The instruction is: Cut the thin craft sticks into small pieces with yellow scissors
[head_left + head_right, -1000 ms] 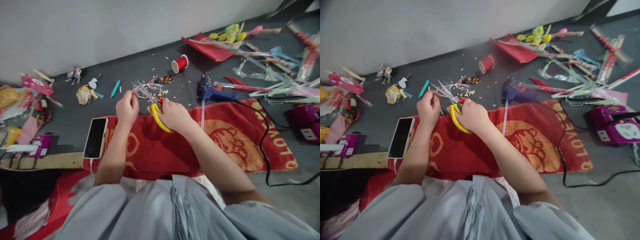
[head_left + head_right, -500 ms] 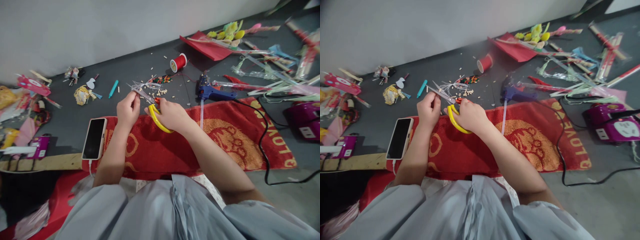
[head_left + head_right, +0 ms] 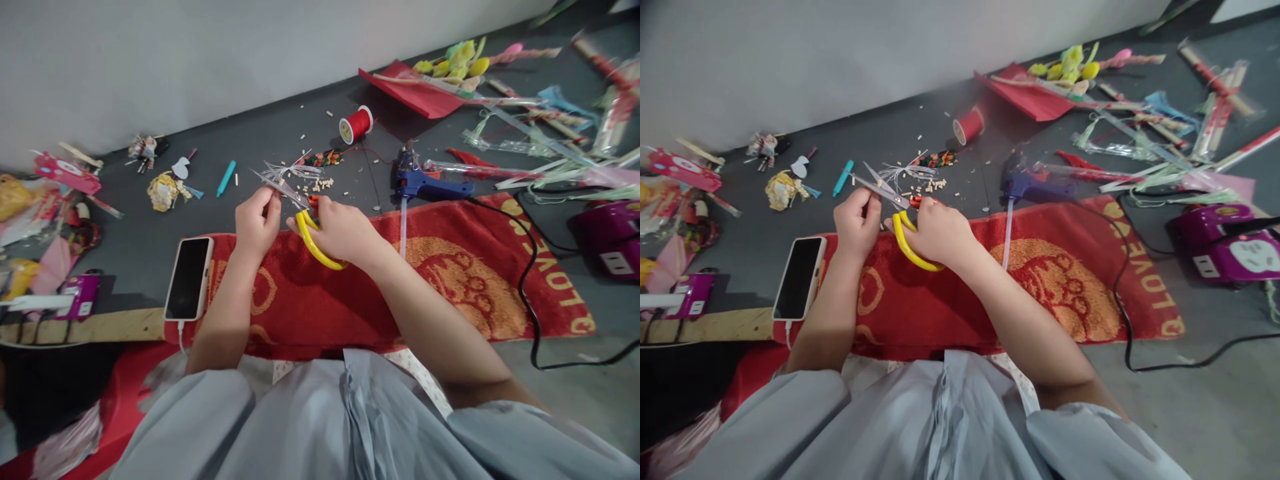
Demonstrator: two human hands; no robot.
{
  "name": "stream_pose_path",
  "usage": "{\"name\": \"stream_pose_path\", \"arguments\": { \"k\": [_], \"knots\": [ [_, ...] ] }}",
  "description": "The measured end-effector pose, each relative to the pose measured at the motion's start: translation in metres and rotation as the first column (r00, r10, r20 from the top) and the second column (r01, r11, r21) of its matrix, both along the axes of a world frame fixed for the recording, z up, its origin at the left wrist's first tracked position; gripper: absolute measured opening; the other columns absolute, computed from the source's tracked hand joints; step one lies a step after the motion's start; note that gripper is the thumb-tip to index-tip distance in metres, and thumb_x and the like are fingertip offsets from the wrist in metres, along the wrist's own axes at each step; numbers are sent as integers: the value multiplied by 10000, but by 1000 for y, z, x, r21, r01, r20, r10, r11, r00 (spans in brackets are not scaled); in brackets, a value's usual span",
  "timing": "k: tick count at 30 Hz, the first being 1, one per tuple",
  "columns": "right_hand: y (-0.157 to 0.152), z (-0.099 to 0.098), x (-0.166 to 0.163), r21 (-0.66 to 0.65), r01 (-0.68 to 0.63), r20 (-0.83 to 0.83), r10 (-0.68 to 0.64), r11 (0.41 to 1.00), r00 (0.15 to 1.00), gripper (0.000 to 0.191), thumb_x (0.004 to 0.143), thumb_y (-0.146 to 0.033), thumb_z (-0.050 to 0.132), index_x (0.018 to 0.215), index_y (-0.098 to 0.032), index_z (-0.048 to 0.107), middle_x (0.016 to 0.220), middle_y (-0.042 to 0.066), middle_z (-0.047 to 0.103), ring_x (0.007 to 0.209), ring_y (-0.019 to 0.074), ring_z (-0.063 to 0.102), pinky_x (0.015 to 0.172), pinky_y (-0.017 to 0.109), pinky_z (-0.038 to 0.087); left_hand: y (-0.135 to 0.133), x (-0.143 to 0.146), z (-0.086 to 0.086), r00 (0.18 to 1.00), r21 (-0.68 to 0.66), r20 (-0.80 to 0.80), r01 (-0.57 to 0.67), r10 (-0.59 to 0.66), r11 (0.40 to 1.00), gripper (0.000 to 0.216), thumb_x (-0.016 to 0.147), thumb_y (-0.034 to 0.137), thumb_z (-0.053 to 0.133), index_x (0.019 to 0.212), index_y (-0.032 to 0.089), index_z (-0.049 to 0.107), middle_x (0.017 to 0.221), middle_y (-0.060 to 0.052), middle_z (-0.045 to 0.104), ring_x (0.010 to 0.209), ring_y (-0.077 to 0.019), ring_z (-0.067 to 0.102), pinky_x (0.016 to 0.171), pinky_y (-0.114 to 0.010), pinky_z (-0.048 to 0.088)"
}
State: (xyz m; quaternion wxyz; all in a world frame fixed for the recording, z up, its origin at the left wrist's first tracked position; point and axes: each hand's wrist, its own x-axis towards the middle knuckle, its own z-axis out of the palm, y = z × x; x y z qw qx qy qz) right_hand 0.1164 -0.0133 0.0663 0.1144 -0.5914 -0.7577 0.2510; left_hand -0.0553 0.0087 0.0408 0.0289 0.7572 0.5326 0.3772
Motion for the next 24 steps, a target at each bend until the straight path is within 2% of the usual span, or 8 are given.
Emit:
{"name": "stream_pose_path", "arguments": {
  "k": [6,15,24],
  "knots": [
    [0,-2,-1,39,-17,8,17,999,1000,688,885,-692,352,1117,-67,524,1063,211,666,981,309,656,815,354,449,1,-4,1,998,42,-35,54,-53,998,407,965,458,345,786,199,604,566,19,501,493,-86,427,516,-234,333],
    [2,-3,-5,38,29,15,-30,999,999,488,896,-538,422,1058,-103,572,995,167,702,927,320,669,768,364,459,3,-9,0,996,30,-12,89,-89,996,454,963,509,332,818,190,621,606,-1,541,530,-93,471,549,-238,349],
    [1,-3,-6,57,45,37,-47,997,998,463,866,-512,456,1020,-105,613,951,172,711,876,317,685,716,348,467,1,-5,6,996,51,-37,83,-81,995,452,966,491,331,773,193,609,592,0,524,522,-96,481,527,-246,342]
  ]
}}
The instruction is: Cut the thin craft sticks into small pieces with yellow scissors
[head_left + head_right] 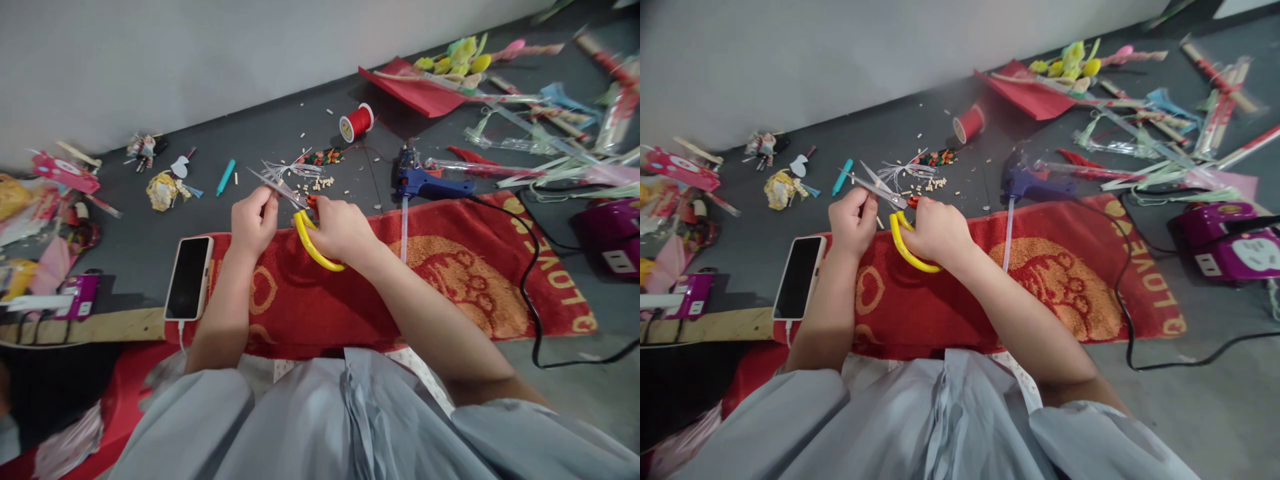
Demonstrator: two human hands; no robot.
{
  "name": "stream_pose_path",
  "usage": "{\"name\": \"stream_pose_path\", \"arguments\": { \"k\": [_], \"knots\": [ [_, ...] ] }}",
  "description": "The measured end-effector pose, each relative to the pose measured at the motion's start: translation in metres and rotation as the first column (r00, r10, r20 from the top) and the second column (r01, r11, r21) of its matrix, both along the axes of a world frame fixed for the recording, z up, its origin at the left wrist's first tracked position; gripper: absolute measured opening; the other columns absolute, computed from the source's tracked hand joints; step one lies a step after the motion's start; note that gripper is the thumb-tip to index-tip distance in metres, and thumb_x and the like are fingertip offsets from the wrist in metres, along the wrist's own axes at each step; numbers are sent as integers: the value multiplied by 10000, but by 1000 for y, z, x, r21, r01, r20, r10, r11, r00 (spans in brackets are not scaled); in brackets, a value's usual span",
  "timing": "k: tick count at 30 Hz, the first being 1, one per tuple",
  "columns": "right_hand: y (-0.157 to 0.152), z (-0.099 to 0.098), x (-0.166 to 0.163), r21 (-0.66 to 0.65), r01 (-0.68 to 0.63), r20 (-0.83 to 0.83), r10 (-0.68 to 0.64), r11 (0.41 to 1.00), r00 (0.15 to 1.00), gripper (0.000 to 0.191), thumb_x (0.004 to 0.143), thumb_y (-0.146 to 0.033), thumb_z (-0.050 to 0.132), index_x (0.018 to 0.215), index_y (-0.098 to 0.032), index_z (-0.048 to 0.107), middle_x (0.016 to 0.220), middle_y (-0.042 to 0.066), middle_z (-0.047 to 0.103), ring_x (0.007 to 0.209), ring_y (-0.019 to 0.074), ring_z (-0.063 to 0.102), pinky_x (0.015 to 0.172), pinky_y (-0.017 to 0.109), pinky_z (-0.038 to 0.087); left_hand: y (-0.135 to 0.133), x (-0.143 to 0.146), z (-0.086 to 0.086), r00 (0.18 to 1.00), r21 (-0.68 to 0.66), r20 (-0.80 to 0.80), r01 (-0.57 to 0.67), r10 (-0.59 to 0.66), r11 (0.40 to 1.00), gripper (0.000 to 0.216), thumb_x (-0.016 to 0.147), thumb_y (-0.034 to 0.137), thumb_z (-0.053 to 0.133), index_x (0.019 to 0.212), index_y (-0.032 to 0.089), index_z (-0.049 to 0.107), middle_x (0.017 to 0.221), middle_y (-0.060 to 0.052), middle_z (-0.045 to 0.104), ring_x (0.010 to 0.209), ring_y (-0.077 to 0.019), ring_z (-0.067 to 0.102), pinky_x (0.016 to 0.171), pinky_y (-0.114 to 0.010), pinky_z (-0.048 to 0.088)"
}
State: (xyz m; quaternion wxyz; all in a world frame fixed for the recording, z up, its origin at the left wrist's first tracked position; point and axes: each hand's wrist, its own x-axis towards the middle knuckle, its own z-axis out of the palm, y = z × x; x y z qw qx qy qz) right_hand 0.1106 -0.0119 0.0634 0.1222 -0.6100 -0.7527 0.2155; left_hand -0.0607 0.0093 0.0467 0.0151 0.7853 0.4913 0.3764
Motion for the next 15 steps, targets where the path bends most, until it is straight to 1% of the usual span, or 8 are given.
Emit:
{"name": "stream_pose_path", "arguments": {
  "k": [5,8,11,15],
  "knots": [
    [0,-2,-1,5,1,17,-1,1000,1000,477,871,-531,448,994,-107,628,927,173,713,864,316,688,709,349,467,0,0,-1,1000,-7,-8,-19,19,1000,446,963,485,341,742,195,598,570,8,503,510,-93,459,525,-249,333],
    [0,-3,0,7,3,24,-3,1000,1000,483,878,-536,439,990,-105,628,925,176,713,863,318,689,709,354,470,2,0,-3,1000,-31,15,-16,16,999,443,957,491,359,724,192,589,564,12,505,519,-90,462,524,-243,334],
    [0,-3,0,15,15,29,-15,1000,999,528,894,-571,403,1022,-104,612,935,178,711,874,319,688,730,366,472,6,-2,-5,996,-88,85,13,-6,996,465,938,539,385,694,194,579,527,23,477,489,-83,435,494,-234,325],
    [-1,-6,0,34,11,8,-12,999,1000,640,886,-671,345,1050,-98,582,950,176,705,894,320,681,762,379,472,10,-7,-6,984,-169,167,83,-55,982,488,910,591,418,646,200,542,481,37,433,426,-71,393,438,-229,303]
  ]
}}
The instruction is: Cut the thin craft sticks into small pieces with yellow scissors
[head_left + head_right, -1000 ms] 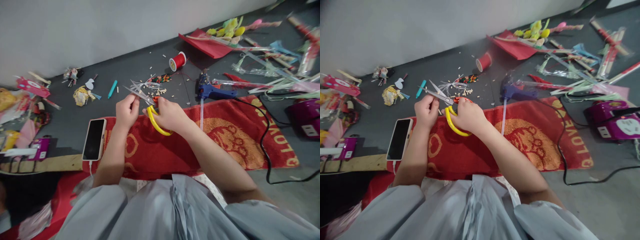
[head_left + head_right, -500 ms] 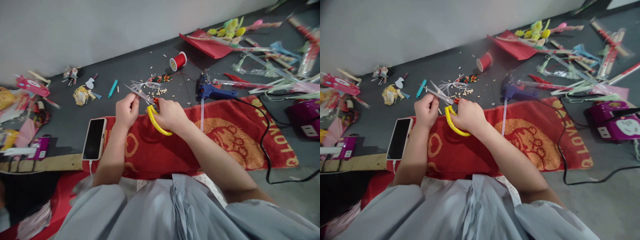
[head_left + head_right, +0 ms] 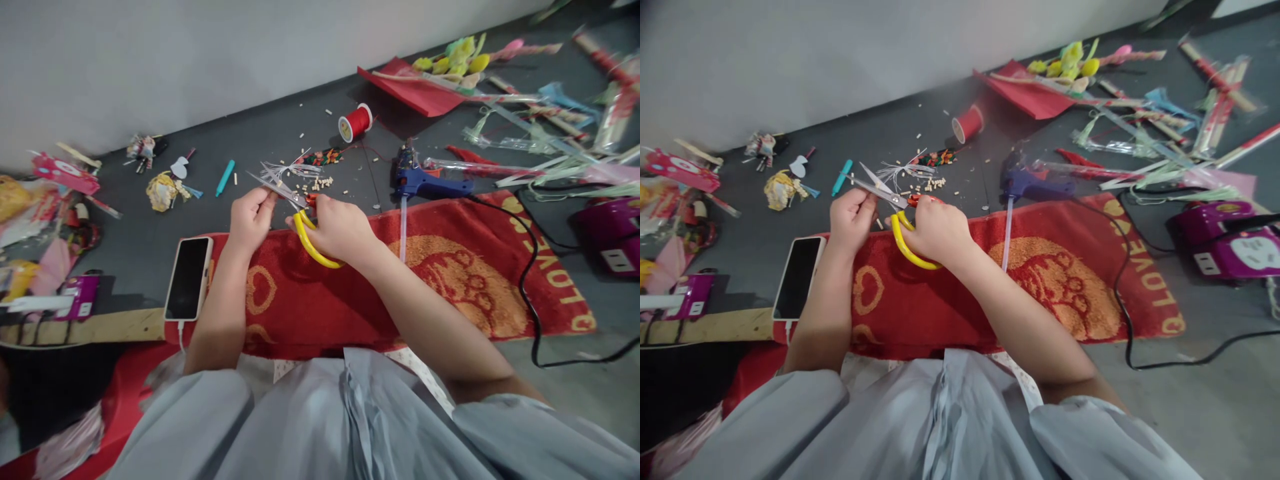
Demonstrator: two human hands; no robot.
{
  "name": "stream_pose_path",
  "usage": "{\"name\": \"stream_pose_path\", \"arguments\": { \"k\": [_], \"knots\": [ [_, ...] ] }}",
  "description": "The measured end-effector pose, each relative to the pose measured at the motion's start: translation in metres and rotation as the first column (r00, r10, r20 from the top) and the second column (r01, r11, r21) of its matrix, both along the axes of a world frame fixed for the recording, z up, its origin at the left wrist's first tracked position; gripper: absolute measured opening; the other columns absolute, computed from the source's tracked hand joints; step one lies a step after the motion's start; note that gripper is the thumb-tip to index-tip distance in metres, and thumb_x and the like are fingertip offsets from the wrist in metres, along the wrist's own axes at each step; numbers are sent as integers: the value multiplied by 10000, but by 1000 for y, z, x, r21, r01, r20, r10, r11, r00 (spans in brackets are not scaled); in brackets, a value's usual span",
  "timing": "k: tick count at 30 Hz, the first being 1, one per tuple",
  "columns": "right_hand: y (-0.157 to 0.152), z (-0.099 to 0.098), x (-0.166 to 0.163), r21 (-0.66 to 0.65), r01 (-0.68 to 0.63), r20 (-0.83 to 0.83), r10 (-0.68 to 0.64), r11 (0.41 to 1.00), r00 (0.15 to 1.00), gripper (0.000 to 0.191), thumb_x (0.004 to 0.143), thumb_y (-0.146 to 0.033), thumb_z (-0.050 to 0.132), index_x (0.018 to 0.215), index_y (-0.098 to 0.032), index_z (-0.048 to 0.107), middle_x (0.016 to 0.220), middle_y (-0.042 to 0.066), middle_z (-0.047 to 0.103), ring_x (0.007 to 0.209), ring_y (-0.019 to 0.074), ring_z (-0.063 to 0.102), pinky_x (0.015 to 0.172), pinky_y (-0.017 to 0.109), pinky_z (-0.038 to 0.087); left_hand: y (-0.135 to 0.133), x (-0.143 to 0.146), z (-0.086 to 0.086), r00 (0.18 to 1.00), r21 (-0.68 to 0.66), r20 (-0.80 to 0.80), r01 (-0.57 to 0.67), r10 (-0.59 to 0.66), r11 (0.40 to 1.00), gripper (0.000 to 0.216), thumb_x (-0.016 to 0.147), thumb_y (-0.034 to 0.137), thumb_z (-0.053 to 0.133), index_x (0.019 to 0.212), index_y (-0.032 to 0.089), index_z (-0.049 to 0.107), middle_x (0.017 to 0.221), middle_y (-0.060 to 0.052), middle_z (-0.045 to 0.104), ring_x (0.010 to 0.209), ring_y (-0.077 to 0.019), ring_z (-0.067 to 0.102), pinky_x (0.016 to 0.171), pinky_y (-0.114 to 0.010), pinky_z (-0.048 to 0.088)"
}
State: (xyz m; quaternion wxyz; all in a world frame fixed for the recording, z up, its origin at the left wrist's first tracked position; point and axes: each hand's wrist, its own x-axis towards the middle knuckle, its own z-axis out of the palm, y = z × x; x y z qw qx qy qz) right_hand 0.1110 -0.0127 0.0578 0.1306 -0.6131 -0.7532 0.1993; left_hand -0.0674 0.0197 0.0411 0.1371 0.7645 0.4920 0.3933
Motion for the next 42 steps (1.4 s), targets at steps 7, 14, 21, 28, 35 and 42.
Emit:
{"name": "stream_pose_path", "arguments": {
  "k": [7,14,21,28,35,42],
  "knots": [
    [3,-11,1,126,-66,-23,69,990,997,682,869,-704,351,1085,-81,526,1059,199,654,991,315,632,838,380,451,-1,-1,7,995,15,-9,101,-101,995,535,927,557,416,539,191,450,481,27,436,435,-72,441,431,-236,327],
    [6,-13,-1,137,-53,-55,61,989,997,557,877,-599,405,1083,-96,528,1032,171,672,946,297,633,801,373,452,-3,-2,9,995,11,3,102,-102,995,530,927,563,412,554,189,457,487,30,440,434,-65,440,432,-233,325],
    [4,-3,-1,38,-10,-47,12,999,999,437,820,-482,481,1042,-119,578,988,138,702,874,292,658,732,358,457,-9,3,13,999,-65,14,30,-29,997,584,873,681,392,552,196,440,482,31,417,438,-67,426,438,-235,332],
    [4,-3,0,0,1,-8,-1,1000,1000,453,841,-495,452,1042,-110,581,963,153,704,873,307,666,745,364,459,-4,3,7,999,-115,34,25,-21,993,582,858,704,396,575,205,493,452,34,407,415,-73,397,435,-250,335],
    [5,-8,4,119,-99,-8,100,988,995,513,869,-517,424,1109,-76,526,1070,185,661,974,303,626,804,361,442,-2,-5,8,983,-289,161,136,-91,948,539,835,689,470,580,217,511,448,35,381,390,-74,371,403,-243,321],
    [5,-10,7,140,-161,9,161,977,987,568,858,-591,437,1094,-81,516,1072,192,639,1004,312,596,846,372,421,3,-22,1,953,-526,236,289,-189,800,506,814,714,479,786,232,633,401,62,314,312,-43,252,326,-196,219]
  ]
}}
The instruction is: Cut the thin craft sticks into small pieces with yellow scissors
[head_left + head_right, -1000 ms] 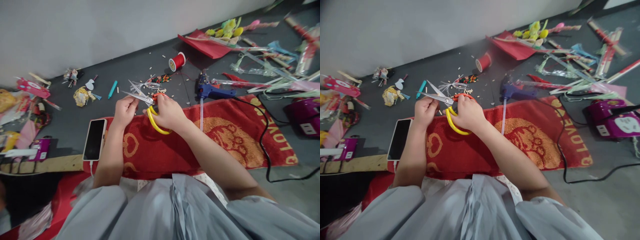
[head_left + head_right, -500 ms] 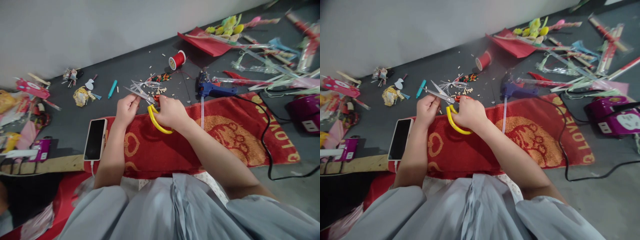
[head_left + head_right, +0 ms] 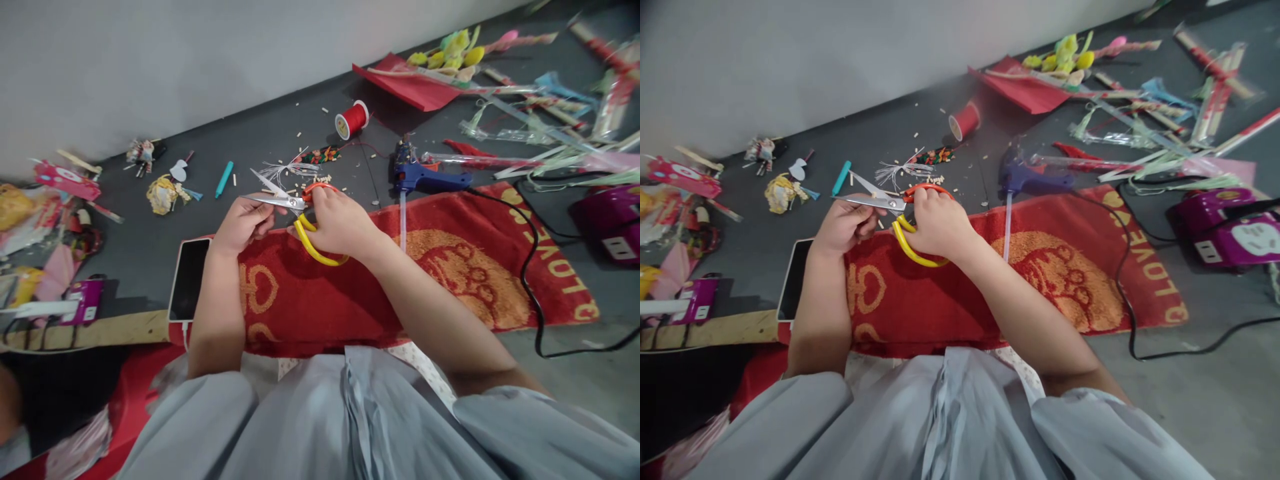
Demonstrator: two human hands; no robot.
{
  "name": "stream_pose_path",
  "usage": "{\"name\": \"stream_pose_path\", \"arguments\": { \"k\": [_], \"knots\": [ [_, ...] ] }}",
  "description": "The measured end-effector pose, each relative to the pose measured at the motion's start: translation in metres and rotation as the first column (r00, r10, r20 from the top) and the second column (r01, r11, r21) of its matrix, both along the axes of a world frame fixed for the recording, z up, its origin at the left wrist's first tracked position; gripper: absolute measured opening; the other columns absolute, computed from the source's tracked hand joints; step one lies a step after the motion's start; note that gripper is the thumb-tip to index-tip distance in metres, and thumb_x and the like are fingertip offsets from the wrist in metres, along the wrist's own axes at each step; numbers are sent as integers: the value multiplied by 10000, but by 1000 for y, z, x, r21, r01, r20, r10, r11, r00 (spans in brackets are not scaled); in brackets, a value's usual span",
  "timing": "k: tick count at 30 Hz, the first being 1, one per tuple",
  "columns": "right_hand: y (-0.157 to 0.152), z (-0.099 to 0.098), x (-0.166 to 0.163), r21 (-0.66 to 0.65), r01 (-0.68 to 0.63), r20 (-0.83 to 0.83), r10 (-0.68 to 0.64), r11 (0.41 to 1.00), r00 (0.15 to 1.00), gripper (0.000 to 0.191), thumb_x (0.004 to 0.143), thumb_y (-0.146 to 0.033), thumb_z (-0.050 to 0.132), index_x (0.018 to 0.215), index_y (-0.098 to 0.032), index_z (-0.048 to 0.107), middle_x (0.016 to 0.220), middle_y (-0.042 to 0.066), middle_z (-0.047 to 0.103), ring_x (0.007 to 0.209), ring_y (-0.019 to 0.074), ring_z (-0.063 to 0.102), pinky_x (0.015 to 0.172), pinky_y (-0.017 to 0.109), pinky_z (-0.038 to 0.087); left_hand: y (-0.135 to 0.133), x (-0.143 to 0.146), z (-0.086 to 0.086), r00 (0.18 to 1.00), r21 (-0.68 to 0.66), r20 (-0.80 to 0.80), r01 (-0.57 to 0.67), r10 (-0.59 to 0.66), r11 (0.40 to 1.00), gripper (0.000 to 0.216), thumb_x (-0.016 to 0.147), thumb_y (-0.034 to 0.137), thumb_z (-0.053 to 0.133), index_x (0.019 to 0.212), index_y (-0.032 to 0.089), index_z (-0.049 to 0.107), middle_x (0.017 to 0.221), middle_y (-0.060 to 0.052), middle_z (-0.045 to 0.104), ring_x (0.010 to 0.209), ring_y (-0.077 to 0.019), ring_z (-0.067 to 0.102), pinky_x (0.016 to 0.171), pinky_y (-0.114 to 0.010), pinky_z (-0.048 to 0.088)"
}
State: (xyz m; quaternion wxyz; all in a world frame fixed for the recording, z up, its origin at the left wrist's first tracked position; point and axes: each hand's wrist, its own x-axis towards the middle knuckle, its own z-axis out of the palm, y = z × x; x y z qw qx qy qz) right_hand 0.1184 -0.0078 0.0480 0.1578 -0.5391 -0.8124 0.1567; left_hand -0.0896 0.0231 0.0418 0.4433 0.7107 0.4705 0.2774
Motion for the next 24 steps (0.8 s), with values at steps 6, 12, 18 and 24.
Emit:
{"name": "stream_pose_path", "arguments": {
  "k": [6,12,18,24],
  "knots": [
    [-1,-1,-3,-6,3,13,-2,1000,1000,579,859,-605,429,1092,-81,515,1084,205,637,1018,319,590,867,384,415,-1,0,9,999,-97,44,14,-10,995,435,817,640,521,728,222,603,364,75,298,296,-47,221,302,-196,213],
    [0,2,-2,-21,28,6,-28,999,1000,486,847,-500,464,1098,-91,538,1064,178,671,969,299,625,807,355,433,-1,1,11,990,-241,134,-1,35,970,314,762,533,613,704,225,589,369,75,297,305,-42,201,308,-190,174],
    [0,8,-5,-107,100,-17,-102,989,995,470,829,-538,469,1053,-142,590,973,120,706,877,286,662,737,345,444,-4,6,11,981,-198,169,-58,93,978,282,783,504,607,743,224,608,391,76,287,314,-42,194,316,-196,154],
    [1,8,-6,-125,171,-12,-174,977,985,498,822,-555,484,1053,-131,607,958,141,711,879,303,671,741,365,462,-2,18,3,986,190,6,-166,168,968,420,882,588,470,700,226,581,436,49,377,359,-67,326,368,-222,279]
  ]
}}
